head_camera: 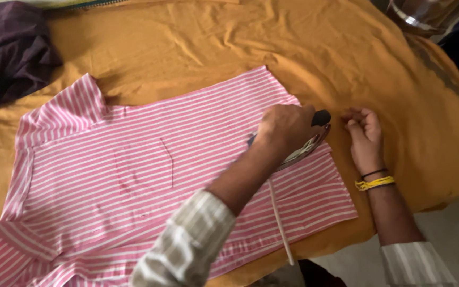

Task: The person irons a striped shirt on a bed by smoothing the fabric with one hand while moving the iron across the surface with the other.

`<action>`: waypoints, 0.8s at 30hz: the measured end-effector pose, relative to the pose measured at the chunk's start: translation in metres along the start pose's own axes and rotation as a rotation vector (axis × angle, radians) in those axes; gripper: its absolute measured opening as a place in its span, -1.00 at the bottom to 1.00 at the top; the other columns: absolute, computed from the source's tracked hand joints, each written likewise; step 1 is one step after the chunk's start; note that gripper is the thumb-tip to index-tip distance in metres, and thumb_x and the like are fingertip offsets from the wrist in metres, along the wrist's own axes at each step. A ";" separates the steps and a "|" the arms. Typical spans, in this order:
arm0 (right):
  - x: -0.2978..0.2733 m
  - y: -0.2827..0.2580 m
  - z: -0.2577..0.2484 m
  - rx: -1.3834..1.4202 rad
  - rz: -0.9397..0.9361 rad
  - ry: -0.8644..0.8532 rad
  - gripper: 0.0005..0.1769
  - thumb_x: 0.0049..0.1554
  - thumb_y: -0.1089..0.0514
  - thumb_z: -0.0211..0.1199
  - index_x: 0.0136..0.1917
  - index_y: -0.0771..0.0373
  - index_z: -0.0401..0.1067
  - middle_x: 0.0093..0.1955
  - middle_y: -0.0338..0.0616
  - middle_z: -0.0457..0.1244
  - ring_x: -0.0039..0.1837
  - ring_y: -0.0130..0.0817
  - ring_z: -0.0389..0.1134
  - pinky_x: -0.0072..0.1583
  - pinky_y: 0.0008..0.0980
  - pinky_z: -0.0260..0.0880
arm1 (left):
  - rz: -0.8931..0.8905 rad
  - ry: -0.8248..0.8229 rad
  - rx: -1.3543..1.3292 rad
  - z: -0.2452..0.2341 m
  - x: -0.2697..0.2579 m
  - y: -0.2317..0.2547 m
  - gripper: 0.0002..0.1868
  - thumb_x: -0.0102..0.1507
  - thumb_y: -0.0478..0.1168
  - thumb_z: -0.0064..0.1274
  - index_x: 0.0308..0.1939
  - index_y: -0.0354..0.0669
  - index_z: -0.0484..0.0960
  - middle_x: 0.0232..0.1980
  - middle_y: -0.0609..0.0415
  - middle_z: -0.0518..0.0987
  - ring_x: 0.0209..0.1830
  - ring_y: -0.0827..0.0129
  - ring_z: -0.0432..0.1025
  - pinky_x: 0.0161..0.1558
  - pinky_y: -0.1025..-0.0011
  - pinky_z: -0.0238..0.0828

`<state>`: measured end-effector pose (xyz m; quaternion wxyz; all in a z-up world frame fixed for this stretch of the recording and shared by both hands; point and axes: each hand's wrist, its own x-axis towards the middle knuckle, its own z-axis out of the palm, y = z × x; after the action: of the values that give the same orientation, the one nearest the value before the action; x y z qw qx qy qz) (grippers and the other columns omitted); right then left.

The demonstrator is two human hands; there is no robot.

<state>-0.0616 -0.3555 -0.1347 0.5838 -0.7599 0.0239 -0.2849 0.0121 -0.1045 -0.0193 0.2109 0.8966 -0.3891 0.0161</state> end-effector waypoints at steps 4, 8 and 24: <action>-0.002 -0.003 0.004 -0.056 -0.035 -0.038 -0.71 0.37 0.36 0.02 0.35 0.34 0.32 0.23 -0.18 0.30 0.27 -0.46 0.31 0.35 -0.45 0.31 | -0.025 -0.061 -0.004 -0.017 -0.040 -0.012 -0.39 0.33 0.36 -0.11 -0.11 -0.13 0.61 -0.38 -0.07 0.67 -0.34 0.08 0.62 -0.28 0.11 0.54; -0.004 -0.005 0.010 -0.221 -0.041 -0.053 -0.72 0.35 0.37 0.02 0.32 0.36 0.30 0.20 -0.14 0.34 0.25 -0.43 0.34 0.33 -0.45 0.31 | -0.026 0.004 0.014 -0.020 -0.041 -0.016 -0.40 0.29 0.35 -0.08 -0.15 -0.14 0.61 -0.37 -0.08 0.67 -0.35 0.07 0.61 -0.30 0.10 0.52; -0.012 -0.071 0.030 -0.411 -0.158 -0.467 -0.80 0.00 0.25 0.46 -0.06 0.27 0.61 -0.07 -0.19 0.41 -0.04 -0.39 0.40 0.03 -0.42 0.39 | -0.023 0.091 0.030 0.000 0.040 -0.034 -0.46 0.21 0.32 0.09 -0.11 -0.06 0.64 -0.23 -0.01 0.70 -0.21 0.10 0.62 -0.22 0.11 0.54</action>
<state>-0.0791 -0.3022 -0.0806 0.3839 -0.9062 -0.1128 -0.1365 0.0639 -0.1113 -0.0244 0.2148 0.9025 -0.3684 0.0603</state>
